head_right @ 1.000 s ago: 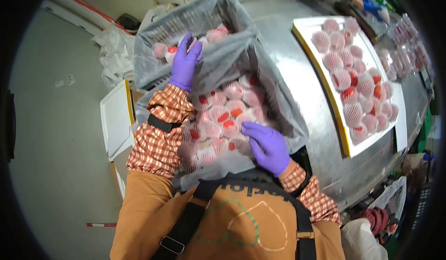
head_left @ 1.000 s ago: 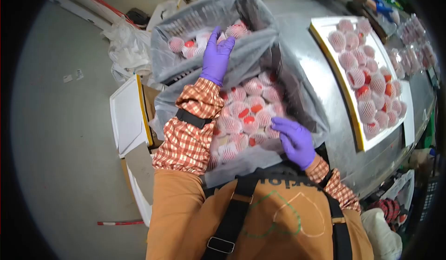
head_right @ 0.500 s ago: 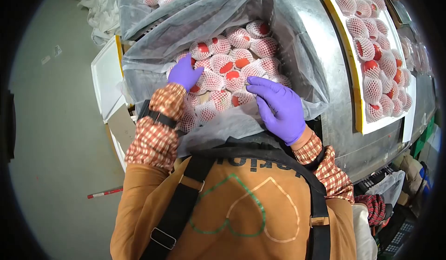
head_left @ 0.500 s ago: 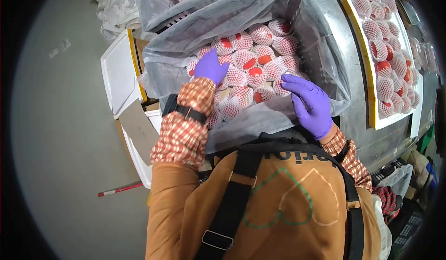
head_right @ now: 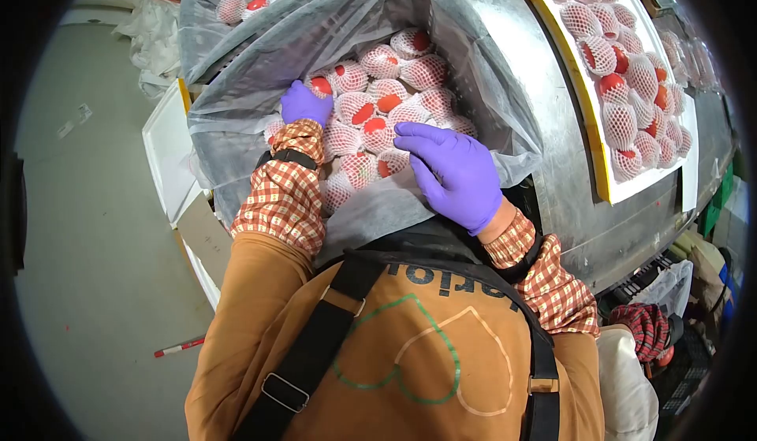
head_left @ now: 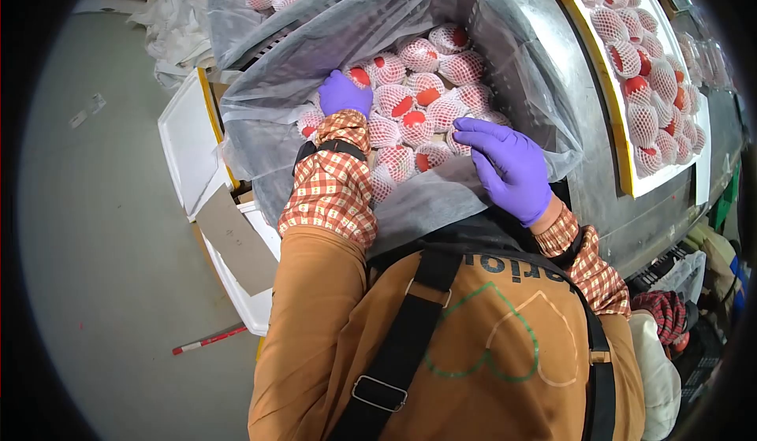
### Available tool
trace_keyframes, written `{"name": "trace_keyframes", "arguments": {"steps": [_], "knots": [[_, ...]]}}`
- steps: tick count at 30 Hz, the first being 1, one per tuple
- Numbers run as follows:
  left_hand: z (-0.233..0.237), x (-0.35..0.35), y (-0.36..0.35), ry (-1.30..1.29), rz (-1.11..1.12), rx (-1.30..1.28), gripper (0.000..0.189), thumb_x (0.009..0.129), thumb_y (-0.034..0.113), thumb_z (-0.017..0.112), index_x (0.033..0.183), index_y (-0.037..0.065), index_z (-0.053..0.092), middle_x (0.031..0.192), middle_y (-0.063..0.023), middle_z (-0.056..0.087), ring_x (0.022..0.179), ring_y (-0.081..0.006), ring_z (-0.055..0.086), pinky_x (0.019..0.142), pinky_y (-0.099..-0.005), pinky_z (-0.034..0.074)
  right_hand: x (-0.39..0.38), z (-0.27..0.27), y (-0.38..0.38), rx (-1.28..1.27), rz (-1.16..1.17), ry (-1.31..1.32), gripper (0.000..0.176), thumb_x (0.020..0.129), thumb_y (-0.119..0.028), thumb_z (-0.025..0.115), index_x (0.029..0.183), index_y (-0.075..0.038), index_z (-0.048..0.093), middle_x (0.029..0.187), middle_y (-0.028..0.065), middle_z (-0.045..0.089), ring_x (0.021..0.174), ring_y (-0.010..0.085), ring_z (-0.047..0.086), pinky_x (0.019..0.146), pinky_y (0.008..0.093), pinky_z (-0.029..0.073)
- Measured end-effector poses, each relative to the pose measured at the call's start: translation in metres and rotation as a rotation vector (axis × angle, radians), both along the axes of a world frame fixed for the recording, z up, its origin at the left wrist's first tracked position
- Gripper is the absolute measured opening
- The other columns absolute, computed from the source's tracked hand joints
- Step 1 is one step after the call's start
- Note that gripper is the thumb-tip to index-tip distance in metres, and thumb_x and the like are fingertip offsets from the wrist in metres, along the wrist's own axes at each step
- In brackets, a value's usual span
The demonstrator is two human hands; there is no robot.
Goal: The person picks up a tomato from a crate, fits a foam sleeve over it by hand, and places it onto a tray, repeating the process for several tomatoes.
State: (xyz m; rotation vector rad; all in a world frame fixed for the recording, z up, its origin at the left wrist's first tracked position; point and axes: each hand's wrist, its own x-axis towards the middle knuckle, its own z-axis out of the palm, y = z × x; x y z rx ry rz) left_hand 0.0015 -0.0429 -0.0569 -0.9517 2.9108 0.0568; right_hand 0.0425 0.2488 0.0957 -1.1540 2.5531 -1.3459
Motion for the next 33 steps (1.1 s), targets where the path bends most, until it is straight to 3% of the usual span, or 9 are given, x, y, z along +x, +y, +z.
{"name": "trace_keyframes", "arguments": {"steps": [5, 9, 14, 22, 25, 27, 29, 31, 33], "knots": [[-0.007, 0.021, -0.013, 0.138, -0.008, 0.239, 0.066, 0.068, 0.036, 0.076, 0.117, -0.001, 0.052, 0.113, -0.0253, 0.059, 0.109, -0.0392, 0.056, 0.093, -0.0455, 0.045, 0.001, -0.006, -0.003, -0.021, -0.022, 0.067, 0.022, 0.082, -0.008, 0.060, 0.103, -0.009, 0.066, 0.110, 0.0068, 0.066, 0.092, 0.0239, 0.065, 0.079, 0.0333, 0.052], [-0.005, 0.016, -0.005, 0.196, 0.028, 0.340, 0.070, 0.067, 0.039, 0.076, 0.119, -0.002, 0.051, 0.116, -0.0260, 0.058, 0.112, -0.0403, 0.054, 0.096, -0.0444, 0.044, 0.001, -0.010, -0.005, -0.022, 0.000, 0.101, 0.020, 0.082, -0.009, 0.060, 0.102, -0.009, 0.066, 0.109, 0.0066, 0.067, 0.091, 0.0242, 0.065, 0.077, 0.0337, 0.052], [-0.005, -0.001, 0.006, 0.058, 0.120, 0.254, 0.080, 0.069, 0.042, 0.078, 0.124, -0.001, 0.041, 0.119, -0.0219, 0.053, 0.108, -0.0361, 0.058, 0.090, -0.0425, 0.050, 0.003, -0.002, -0.003, 0.079, 0.011, 0.058, 0.024, 0.080, -0.002, 0.059, 0.103, -0.007, 0.066, 0.109, 0.0097, 0.066, 0.095, 0.0263, 0.065, 0.081, 0.0347, 0.052], [0.008, 0.004, -0.004, 0.151, 0.062, 0.303, 0.078, 0.065, 0.038, 0.080, 0.121, -0.003, 0.044, 0.121, -0.0249, 0.054, 0.109, -0.0371, 0.058, 0.091, -0.0425, 0.049, 0.002, -0.005, -0.001, 0.068, 0.020, 0.078, 0.023, 0.081, -0.003, 0.059, 0.102, -0.007, 0.066, 0.110, 0.0091, 0.066, 0.095, 0.0256, 0.065, 0.081, 0.0349, 0.052], [0.016, 0.007, -0.005, 0.304, 0.167, 0.405, 0.076, 0.066, 0.037, 0.080, 0.120, -0.003, 0.046, 0.121, -0.0250, 0.055, 0.107, -0.0355, 0.059, 0.091, -0.0411, 0.049, 0.001, -0.007, -0.002, 0.009, 0.023, 0.054, 0.023, 0.082, -0.004, 0.058, 0.103, -0.006, 0.066, 0.110, 0.0108, 0.066, 0.096, 0.0274, 0.065, 0.081, 0.0352, 0.052], [0.024, 0.008, -0.006, 0.507, 0.155, 0.787, 0.075, 0.067, 0.038, 0.080, 0.119, -0.004, 0.047, 0.121, -0.0234, 0.056, 0.103, -0.0307, 0.061, 0.089, -0.0377, 0.050, 0.002, -0.012, -0.003, -0.030, -0.002, 0.089, 0.022, 0.084, -0.008, 0.059, 0.105, -0.007, 0.065, 0.109, 0.0094, 0.066, 0.091, 0.0262, 0.065, 0.079, 0.0346, 0.052], [0.062, 0.020, 0.015, 0.583, 0.074, 0.869, 0.074, 0.067, 0.033, 0.081, 0.120, -0.004, 0.045, 0.116, -0.0193, 0.058, 0.099, -0.0250, 0.062, 0.084, -0.0344, 0.051, -0.002, -0.008, -0.004, -0.067, -0.036, 0.139, 0.022, 0.085, -0.012, 0.060, 0.106, -0.008, 0.064, 0.109, 0.0079, 0.066, 0.086, 0.0250, 0.066, 0.077, 0.0341, 0.053], [0.092, 0.038, 0.039, 0.742, -0.138, 1.104, 0.072, 0.068, 0.022, 0.081, 0.123, -0.002, 0.042, 0.112, -0.0164, 0.059, 0.097, -0.0215, 0.062, 0.082, -0.0319, 0.051, -0.004, -0.001, -0.004, -0.231, -0.075, -0.384, 0.027, 0.090, -0.017, 0.059, 0.116, -0.007, 0.061, 0.109, 0.0073, 0.066, 0.092, 0.0196, 0.065, 0.080, 0.0318, 0.052], [0.130, 0.067, 0.071, 0.768, -0.439, 0.941, 0.070, 0.070, 0.014, 0.079, 0.126, 0.000, 0.040, 0.110, -0.0147, 0.059, 0.095, -0.0214, 0.063, 0.082, -0.0310, 0.051, -0.016, 0.003, -0.005, -0.441, -0.064, -0.970, 0.045, 0.095, -0.028, 0.056, 0.135, -0.008, 0.048, 0.116, 0.0044, 0.059, 0.106, 0.0153, 0.057, 0.085, 0.0301, 0.050]]}}
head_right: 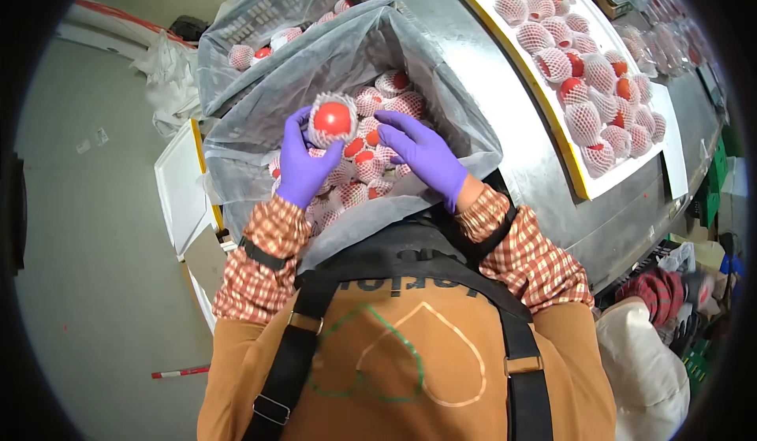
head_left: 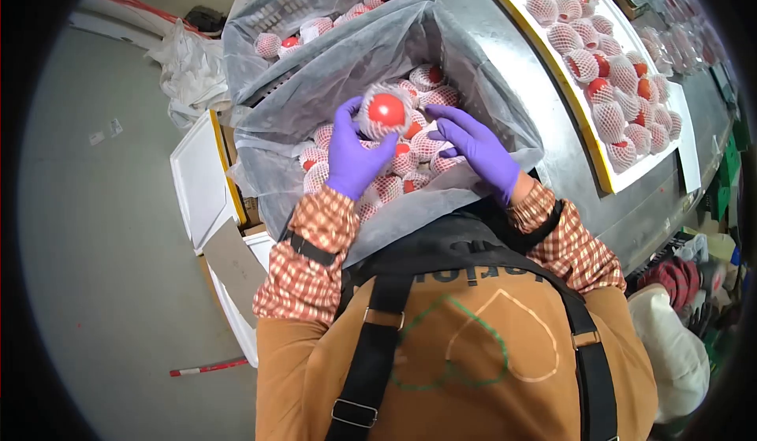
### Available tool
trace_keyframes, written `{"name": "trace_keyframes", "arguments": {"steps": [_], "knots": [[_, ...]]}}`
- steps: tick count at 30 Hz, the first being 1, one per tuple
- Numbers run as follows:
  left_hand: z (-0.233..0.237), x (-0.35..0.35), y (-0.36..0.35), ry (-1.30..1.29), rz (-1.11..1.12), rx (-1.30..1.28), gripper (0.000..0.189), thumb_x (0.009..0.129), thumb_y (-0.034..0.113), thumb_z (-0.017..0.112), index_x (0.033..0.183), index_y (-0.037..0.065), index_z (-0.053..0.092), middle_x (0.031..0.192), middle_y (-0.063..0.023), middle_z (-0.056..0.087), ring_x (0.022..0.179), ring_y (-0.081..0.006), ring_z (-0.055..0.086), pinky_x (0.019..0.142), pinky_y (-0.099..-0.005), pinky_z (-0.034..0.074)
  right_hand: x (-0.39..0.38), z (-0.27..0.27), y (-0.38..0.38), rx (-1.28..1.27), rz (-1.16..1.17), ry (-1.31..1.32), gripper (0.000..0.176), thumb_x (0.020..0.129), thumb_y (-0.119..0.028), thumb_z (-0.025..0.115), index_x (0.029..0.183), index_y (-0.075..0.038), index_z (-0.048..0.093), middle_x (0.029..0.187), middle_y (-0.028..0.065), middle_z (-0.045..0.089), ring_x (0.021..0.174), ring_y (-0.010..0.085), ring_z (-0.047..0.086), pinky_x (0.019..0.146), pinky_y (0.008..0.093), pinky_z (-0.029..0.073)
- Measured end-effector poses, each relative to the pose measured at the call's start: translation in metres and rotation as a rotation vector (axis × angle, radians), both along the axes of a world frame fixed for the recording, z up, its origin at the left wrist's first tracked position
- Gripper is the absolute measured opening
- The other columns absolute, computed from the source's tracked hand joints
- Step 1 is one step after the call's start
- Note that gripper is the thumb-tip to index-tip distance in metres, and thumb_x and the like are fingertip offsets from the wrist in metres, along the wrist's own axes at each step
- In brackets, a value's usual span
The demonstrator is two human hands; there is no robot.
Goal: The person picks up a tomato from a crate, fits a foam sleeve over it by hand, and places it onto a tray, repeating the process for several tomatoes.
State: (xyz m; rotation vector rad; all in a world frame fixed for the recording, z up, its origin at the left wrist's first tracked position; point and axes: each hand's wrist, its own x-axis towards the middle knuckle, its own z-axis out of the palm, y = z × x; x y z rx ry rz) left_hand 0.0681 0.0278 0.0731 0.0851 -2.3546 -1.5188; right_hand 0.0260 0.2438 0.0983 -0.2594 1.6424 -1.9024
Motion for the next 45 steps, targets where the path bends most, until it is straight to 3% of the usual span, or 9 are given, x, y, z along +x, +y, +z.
{"name": "trace_keyframes", "arguments": {"steps": [6, 8, 15, 22, 25, 27, 32, 43, 45], "knots": [[0.018, 0.037, 0.028, 0.014, -0.134, -0.047, 0.075, 0.074, 0.006, 0.073, 0.136, -0.001, 0.033, 0.130, -0.0173, 0.045, 0.115, -0.0220, 0.053, 0.092, -0.0321, 0.048, 0.011, 0.015, -0.018, -0.048, 0.094, -0.016, 0.052, 0.095, -0.030, 0.055, 0.139, -0.006, 0.043, 0.122, 0.0045, 0.057, 0.103, 0.0089, 0.053, 0.086, 0.0255, 0.045], [0.029, 0.043, 0.032, -0.203, -0.144, 0.374, 0.076, 0.079, 0.008, 0.071, 0.141, -0.001, 0.028, 0.130, -0.0158, 0.047, 0.117, -0.0217, 0.052, 0.096, -0.0320, 0.046, 0.005, -0.004, -0.020, -0.026, 0.007, 0.080, 0.045, 0.093, -0.022, 0.056, 0.135, -0.005, 0.049, 0.119, 0.0057, 0.060, 0.101, 0.0114, 0.057, 0.082, 0.0252, 0.049], [0.025, 0.035, 0.022, -0.214, -0.188, 0.514, 0.069, 0.086, 0.015, 0.068, 0.142, -0.001, 0.031, 0.128, -0.0150, 0.051, 0.118, -0.0206, 0.052, 0.097, -0.0330, 0.046, 0.008, -0.019, -0.020, 0.020, -0.050, 0.359, 0.038, 0.094, -0.013, 0.052, 0.131, -0.005, 0.054, 0.114, 0.0066, 0.063, 0.096, 0.0083, 0.056, 0.083, 0.0244, 0.047], [0.032, 0.041, 0.019, -0.133, -0.363, 1.527, 0.060, 0.098, 0.031, 0.048, 0.146, 0.002, 0.026, 0.145, -0.0109, 0.037, 0.133, -0.0241, 0.038, 0.113, -0.0398, 0.028, 0.003, -0.001, -0.004, -0.128, 0.021, 0.169, 0.038, 0.097, -0.012, 0.048, 0.133, -0.001, 0.051, 0.120, 0.0090, 0.060, 0.107, 0.0110, 0.056, 0.094, 0.0253, 0.044], [0.033, 0.039, 0.015, -0.100, -0.334, 1.325, 0.066, 0.094, 0.028, 0.057, 0.146, 0.001, 0.026, 0.143, -0.0125, 0.038, 0.131, -0.0237, 0.040, 0.111, -0.0392, 0.032, 0.005, 0.008, -0.003, -0.191, 0.046, 0.090, 0.037, 0.097, -0.011, 0.048, 0.132, -0.001, 0.051, 0.124, 0.0090, 0.059, 0.112, 0.0126, 0.054, 0.097, 0.0269, 0.042], [0.037, 0.040, 0.013, -0.216, -0.396, 0.846, 0.074, 0.087, 0.023, 0.067, 0.145, 0.000, 0.026, 0.140, -0.0141, 0.040, 0.129, -0.0231, 0.042, 0.108, -0.0376, 0.035, 0.004, 0.014, -0.006, -0.071, -0.029, 0.426, 0.036, 0.096, -0.010, 0.050, 0.131, -0.001, 0.052, 0.128, 0.0093, 0.057, 0.117, 0.0157, 0.052, 0.101, 0.0292, 0.039], [0.036, 0.029, 0.005, -0.118, -0.266, 0.631, 0.074, 0.080, 0.008, 0.072, 0.141, 0.000, 0.032, 0.134, -0.0143, 0.045, 0.122, -0.0201, 0.047, 0.102, -0.0337, 0.041, 0.014, 0.028, -0.014, 0.272, 0.133, 1.161, 0.043, 0.089, -0.011, 0.054, 0.132, -0.010, 0.053, 0.136, 0.0162, 0.049, 0.126, 0.0342, 0.046, 0.106, 0.0413, 0.035], [0.060, -0.111, -0.115, 0.238, 0.460, 0.183, 0.069, 0.076, 0.012, 0.076, 0.133, -0.005, 0.039, 0.122, -0.0140, 0.052, 0.113, -0.0213, 0.052, 0.100, -0.0321, 0.041, 0.016, 0.000, 0.016, 0.419, 0.107, 1.101, 0.040, 0.082, -0.006, 0.058, 0.122, -0.006, 0.058, 0.128, 0.0135, 0.057, 0.111, 0.0302, 0.057, 0.093, 0.0388, 0.044], [0.046, -0.116, -0.135, 0.344, 0.676, -0.345, 0.064, 0.080, 0.013, 0.073, 0.133, -0.003, 0.042, 0.125, -0.0139, 0.052, 0.113, -0.0200, 0.051, 0.097, -0.0301, 0.043, 0.016, 0.001, 0.016, 0.428, 0.094, 1.088, 0.038, 0.081, -0.004, 0.057, 0.119, -0.006, 0.060, 0.124, 0.0126, 0.059, 0.109, 0.0294, 0.058, 0.092, 0.0384, 0.045]]}}
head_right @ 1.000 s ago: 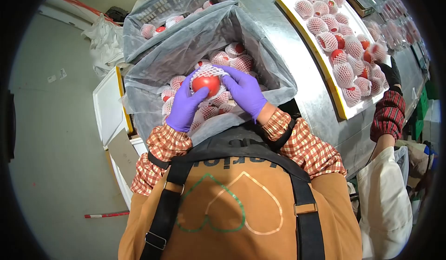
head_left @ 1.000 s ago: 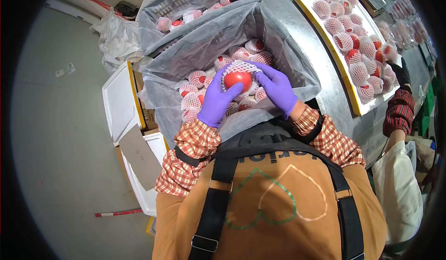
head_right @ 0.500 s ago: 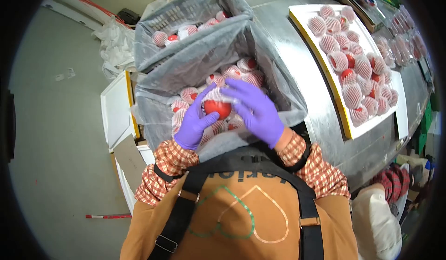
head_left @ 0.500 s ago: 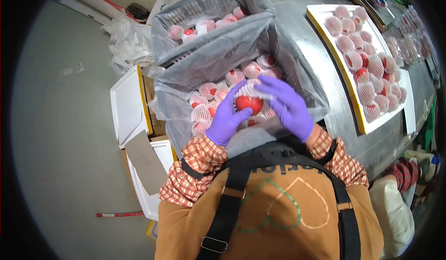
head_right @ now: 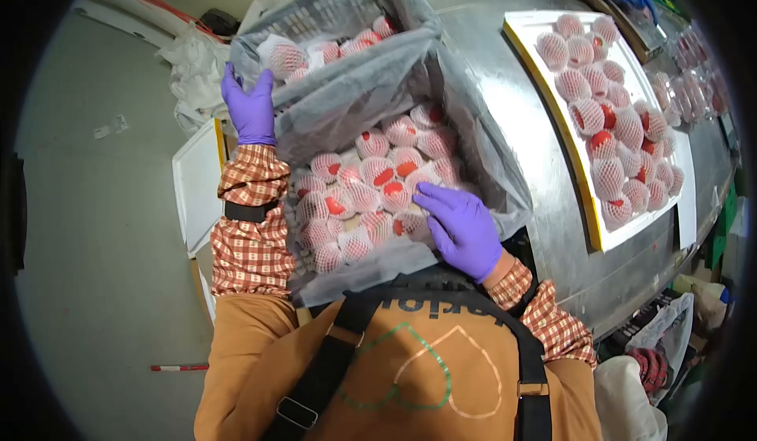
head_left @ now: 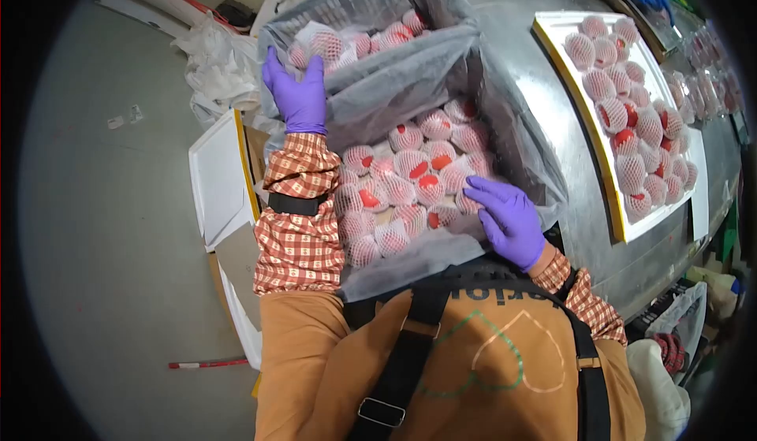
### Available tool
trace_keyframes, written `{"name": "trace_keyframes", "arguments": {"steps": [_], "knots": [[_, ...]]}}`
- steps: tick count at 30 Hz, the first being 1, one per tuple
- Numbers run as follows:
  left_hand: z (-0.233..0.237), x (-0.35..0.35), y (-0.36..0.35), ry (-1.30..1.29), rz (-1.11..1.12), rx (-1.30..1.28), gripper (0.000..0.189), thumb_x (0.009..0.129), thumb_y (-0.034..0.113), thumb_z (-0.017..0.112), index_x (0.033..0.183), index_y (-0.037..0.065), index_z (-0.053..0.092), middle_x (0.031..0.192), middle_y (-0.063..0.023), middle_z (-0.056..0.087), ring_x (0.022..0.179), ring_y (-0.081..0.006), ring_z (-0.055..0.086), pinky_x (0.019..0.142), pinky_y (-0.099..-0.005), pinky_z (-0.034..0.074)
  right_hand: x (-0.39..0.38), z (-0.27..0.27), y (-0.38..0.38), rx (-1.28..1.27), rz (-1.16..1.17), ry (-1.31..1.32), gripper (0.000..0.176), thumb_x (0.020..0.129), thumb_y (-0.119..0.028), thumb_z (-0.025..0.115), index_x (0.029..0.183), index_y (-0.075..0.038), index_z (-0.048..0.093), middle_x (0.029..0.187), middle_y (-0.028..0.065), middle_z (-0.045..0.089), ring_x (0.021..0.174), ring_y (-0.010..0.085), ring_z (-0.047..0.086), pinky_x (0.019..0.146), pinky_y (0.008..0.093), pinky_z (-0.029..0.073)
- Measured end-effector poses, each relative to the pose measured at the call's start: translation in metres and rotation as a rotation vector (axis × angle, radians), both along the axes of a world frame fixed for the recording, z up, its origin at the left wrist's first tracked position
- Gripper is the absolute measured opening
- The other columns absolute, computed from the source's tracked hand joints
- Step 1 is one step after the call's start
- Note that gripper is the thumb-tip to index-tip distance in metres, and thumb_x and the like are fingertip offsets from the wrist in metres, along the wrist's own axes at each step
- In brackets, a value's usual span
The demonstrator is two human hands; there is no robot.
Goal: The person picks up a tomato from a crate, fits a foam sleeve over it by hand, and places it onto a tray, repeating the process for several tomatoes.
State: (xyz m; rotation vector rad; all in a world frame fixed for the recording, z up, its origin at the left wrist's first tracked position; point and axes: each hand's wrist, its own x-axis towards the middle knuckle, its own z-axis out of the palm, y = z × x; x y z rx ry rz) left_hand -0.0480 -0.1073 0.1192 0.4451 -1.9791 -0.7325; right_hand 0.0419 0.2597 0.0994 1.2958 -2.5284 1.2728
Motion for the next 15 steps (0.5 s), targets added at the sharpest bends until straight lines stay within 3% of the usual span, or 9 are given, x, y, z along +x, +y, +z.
{"name": "trace_keyframes", "arguments": {"steps": [1, 3, 4, 6, 7, 9, 12, 14, 15], "knots": [[-0.003, 0.006, 0.008, -0.036, -0.003, 0.010, 0.064, 0.080, 0.013, 0.073, 0.133, -0.003, 0.042, 0.125, -0.0139, 0.052, 0.113, -0.0200, 0.051, 0.097, -0.0301, 0.043, 0.000, 0.000, 0.000, -0.003, -0.015, 0.005, 0.037, 0.080, -0.003, 0.057, 0.117, -0.006, 0.061, 0.121, 0.0117, 0.061, 0.107, 0.0285, 0.059, 0.091, 0.0379, 0.046], [-0.012, 0.021, 0.026, -0.097, -0.437, 0.338, 0.052, 0.084, 0.012, 0.069, 0.129, -0.001, 0.049, 0.120, -0.0111, 0.057, 0.107, -0.0170, 0.055, 0.091, -0.0274, 0.045, 0.000, -0.002, 0.000, -0.054, -0.037, 0.007, 0.038, 0.079, 0.000, 0.055, 0.115, -0.007, 0.062, 0.119, 0.0098, 0.062, 0.103, 0.0270, 0.061, 0.089, 0.0367, 0.047], [-0.030, 0.023, 0.034, -0.113, -0.548, 0.476, 0.037, 0.086, 0.010, 0.065, 0.120, 0.000, 0.057, 0.110, -0.0072, 0.063, 0.095, -0.0138, 0.058, 0.084, -0.0258, 0.047, -0.001, -0.002, 0.000, -0.065, -0.018, -0.012, 0.039, 0.078, 0.001, 0.055, 0.115, -0.008, 0.062, 0.119, 0.0093, 0.062, 0.102, 0.0268, 0.061, 0.088, 0.0366, 0.048], [-0.063, 0.042, 0.047, -0.377, -0.642, 0.547, 0.030, 0.086, 0.010, 0.064, 0.114, 0.001, 0.062, 0.099, -0.0058, 0.066, 0.086, -0.0123, 0.060, 0.080, -0.0264, 0.048, -0.002, -0.002, -0.001, -0.073, 0.001, -0.043, 0.039, 0.077, 0.001, 0.055, 0.115, -0.008, 0.062, 0.119, 0.0089, 0.062, 0.101, 0.0266, 0.061, 0.087, 0.0365, 0.048], [-0.087, 0.051, 0.044, -0.559, -0.655, 0.321, 0.029, 0.087, 0.015, 0.063, 0.113, 0.003, 0.062, 0.098, -0.0078, 0.066, 0.084, -0.0123, 0.061, 0.077, -0.0268, 0.049, -0.002, -0.003, -0.002, -0.054, 0.014, -0.034, 0.040, 0.076, 0.001, 0.055, 0.114, -0.008, 0.062, 0.119, 0.0083, 0.062, 0.099, 0.0262, 0.062, 0.085, 0.0365, 0.048], [-0.124, 0.073, 0.050, -0.963, -0.668, 0.353, 0.042, 0.084, 0.027, 0.067, 0.117, 0.003, 0.059, 0.101, -0.0123, 0.066, 0.088, -0.0186, 0.064, 0.080, -0.0305, 0.050, -0.002, -0.002, -0.004, -0.031, 0.023, -0.035, 0.040, 0.076, 0.002, 0.055, 0.113, -0.009, 0.063, 0.119, 0.0078, 0.062, 0.097, 0.0258, 0.062, 0.084, 0.0366, 0.049], [-0.172, 0.084, 0.065, -1.100, -0.618, 0.240, 0.059, 0.079, 0.034, 0.070, 0.125, 0.000, 0.052, 0.111, -0.0149, 0.063, 0.099, -0.0274, 0.062, 0.088, -0.0376, 0.048, -0.002, -0.002, -0.005, 0.020, 0.012, -0.024, 0.038, 0.075, 0.001, 0.056, 0.112, -0.009, 0.063, 0.119, 0.0071, 0.062, 0.092, 0.0254, 0.062, 0.080, 0.0365, 0.049], [-0.185, 0.085, 0.085, -1.023, -0.492, -0.269, 0.069, 0.075, 0.040, 0.072, 0.124, -0.002, 0.048, 0.114, -0.0181, 0.060, 0.106, -0.0350, 0.057, 0.093, -0.0434, 0.044, -0.001, -0.004, -0.006, 0.040, 0.011, -0.011, 0.037, 0.075, 0.000, 0.057, 0.111, -0.009, 0.063, 0.119, 0.0071, 0.062, 0.088, 0.0251, 0.062, 0.077, 0.0365, 0.049], [-0.185, 0.082, 0.092, -1.026, -0.501, -0.261, 0.069, 0.075, 0.040, 0.072, 0.124, -0.002, 0.048, 0.114, -0.0181, 0.060, 0.106, -0.0350, 0.057, 0.093, -0.0434, 0.044, -0.002, -0.003, -0.007, 0.049, 0.008, -0.018, 0.037, 0.075, 0.000, 0.057, 0.111, -0.009, 0.063, 0.119, 0.0071, 0.062, 0.088, 0.0251, 0.062, 0.077, 0.0365, 0.049]]}}
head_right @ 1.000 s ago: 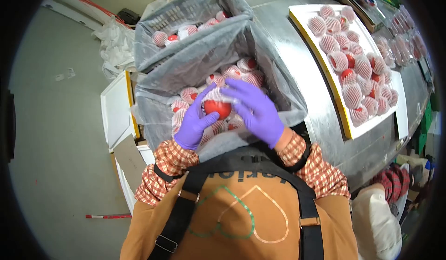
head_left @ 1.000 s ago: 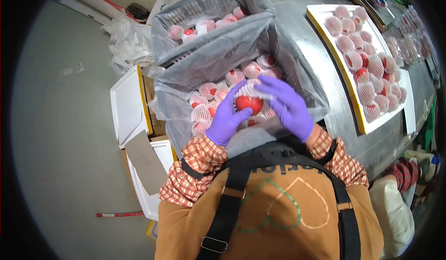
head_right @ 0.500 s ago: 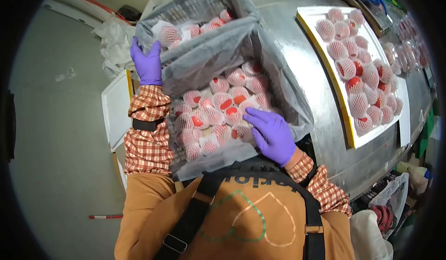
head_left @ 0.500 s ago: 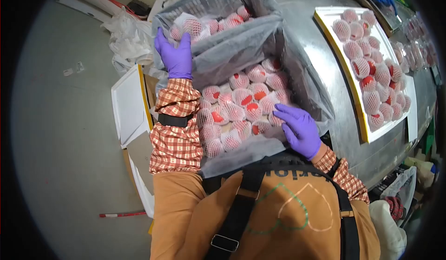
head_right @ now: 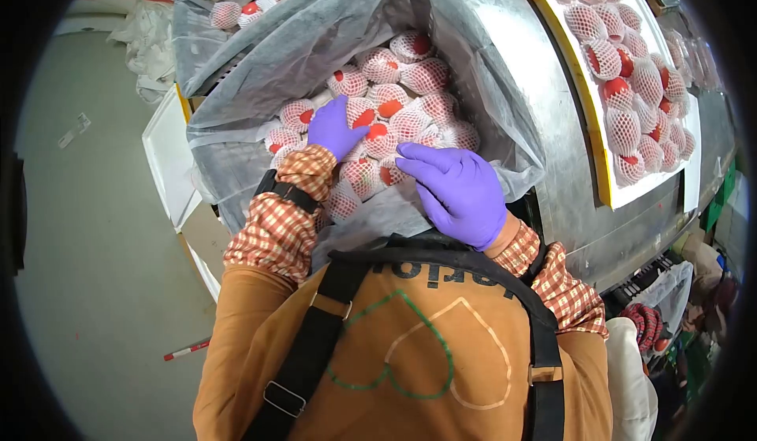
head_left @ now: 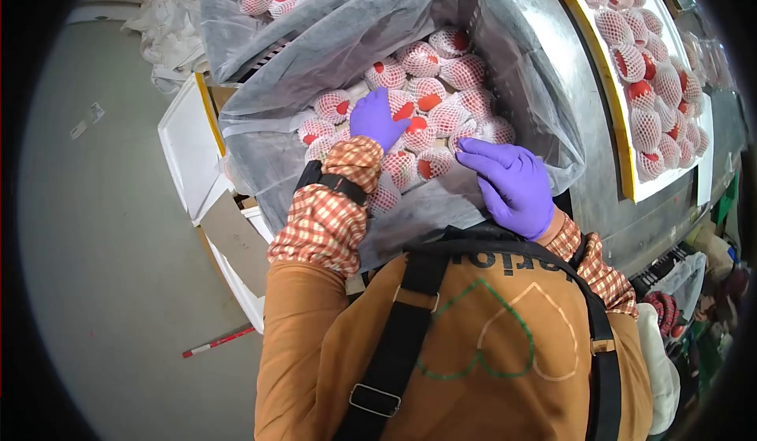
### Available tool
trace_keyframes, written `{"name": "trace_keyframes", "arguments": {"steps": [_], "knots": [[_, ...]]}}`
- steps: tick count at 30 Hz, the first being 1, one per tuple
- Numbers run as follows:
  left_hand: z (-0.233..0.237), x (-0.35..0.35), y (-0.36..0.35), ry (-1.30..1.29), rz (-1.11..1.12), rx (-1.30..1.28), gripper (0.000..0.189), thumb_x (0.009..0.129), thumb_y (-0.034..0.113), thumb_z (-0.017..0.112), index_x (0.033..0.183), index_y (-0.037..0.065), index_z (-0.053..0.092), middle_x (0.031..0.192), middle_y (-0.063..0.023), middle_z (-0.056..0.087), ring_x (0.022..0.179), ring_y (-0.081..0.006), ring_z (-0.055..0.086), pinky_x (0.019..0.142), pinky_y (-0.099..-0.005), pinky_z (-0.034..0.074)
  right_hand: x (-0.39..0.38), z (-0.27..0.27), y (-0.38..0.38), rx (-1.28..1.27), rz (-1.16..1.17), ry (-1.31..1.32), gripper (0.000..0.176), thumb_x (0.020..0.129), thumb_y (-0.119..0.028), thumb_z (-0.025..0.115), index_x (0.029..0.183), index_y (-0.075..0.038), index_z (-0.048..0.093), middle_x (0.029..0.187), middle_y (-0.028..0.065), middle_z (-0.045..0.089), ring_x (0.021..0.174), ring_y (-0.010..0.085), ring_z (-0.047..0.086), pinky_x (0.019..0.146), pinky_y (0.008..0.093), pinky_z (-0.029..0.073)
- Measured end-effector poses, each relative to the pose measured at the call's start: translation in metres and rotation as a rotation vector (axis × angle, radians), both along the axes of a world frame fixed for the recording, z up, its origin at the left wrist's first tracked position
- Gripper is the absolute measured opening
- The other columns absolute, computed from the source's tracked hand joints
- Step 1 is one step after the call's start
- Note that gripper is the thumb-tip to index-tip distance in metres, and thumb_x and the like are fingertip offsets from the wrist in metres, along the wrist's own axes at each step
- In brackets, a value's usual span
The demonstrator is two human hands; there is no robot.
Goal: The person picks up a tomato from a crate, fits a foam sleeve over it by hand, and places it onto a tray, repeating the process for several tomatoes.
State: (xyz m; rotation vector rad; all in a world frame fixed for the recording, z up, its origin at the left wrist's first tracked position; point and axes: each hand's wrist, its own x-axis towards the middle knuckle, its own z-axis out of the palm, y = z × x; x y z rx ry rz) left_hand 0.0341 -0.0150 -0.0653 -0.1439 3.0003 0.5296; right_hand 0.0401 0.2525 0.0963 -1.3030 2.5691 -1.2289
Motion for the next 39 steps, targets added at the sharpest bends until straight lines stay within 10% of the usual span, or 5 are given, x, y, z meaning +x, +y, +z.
{"name": "trace_keyframes", "arguments": {"steps": [16, 22, 30, 35, 39], "knots": [[0.042, -0.002, 0.017, -0.023, 0.141, -0.053, 0.079, 0.061, 0.044, 0.082, 0.120, 0.001, 0.053, 0.115, -0.0226, 0.053, 0.105, -0.0335, 0.055, 0.093, -0.0413, 0.045, 0.004, -0.005, 0.004, -0.025, -0.068, 0.029, 0.029, 0.080, -0.007, 0.060, 0.109, -0.011, 0.064, 0.115, 0.0066, 0.064, 0.085, 0.0248, 0.064, 0.074, 0.0347, 0.050], [0.108, 0.018, 0.025, -0.151, 0.259, 1.179, 0.071, 0.070, 0.024, 0.083, 0.126, -0.002, 0.047, 0.113, -0.0151, 0.060, 0.098, -0.0199, 0.062, 0.086, -0.0325, 0.052, 0.000, -0.006, -0.004, -0.073, -0.160, -0.164, 0.043, 0.085, -0.015, 0.062, 0.127, -0.009, 0.055, 0.126, 0.0122, 0.058, 0.107, 0.0274, 0.060, 0.092, 0.0357, 0.048], [0.162, 0.056, 0.060, 0.074, 0.183, 1.283, 0.063, 0.077, 0.013, 0.078, 0.128, -0.001, 0.045, 0.113, -0.0123, 0.059, 0.101, -0.0173, 0.060, 0.087, -0.0286, 0.052, -0.002, -0.008, -0.033, -0.510, -0.050, -1.005, 0.070, 0.088, -0.031, 0.067, 0.142, 0.000, 0.034, 0.129, 0.0146, 0.053, 0.113, 0.0194, 0.056, 0.095, 0.0302, 0.046], [0.161, 0.071, 0.052, 0.139, 0.312, 1.351, 0.042, 0.098, 0.027, 0.051, 0.127, -0.003, 0.050, 0.119, -0.0135, 0.059, 0.110, -0.0174, 0.056, 0.093, -0.0287, 0.047, -0.006, -0.004, -0.033, -0.498, -0.111, -0.993, 0.041, 0.098, -0.028, 0.051, 0.133, -0.008, 0.052, 0.110, 0.0045, 0.063, 0.092, 0.0067, 0.057, 0.081, 0.0217, 0.048], [0.153, 0.075, 0.055, 0.102, 0.339, 1.388, 0.049, 0.095, 0.027, 0.057, 0.132, -0.003, 0.045, 0.124, -0.0133, 0.055, 0.113, -0.0189, 0.054, 0.096, -0.0296, 0.045, -0.006, -0.007, -0.036, -0.401, -0.096, -0.938, 0.039, 0.098, -0.026, 0.051, 0.131, -0.005, 0.054, 0.112, 0.0053, 0.063, 0.095, 0.0076, 0.057, 0.085, 0.0232, 0.047]]}}
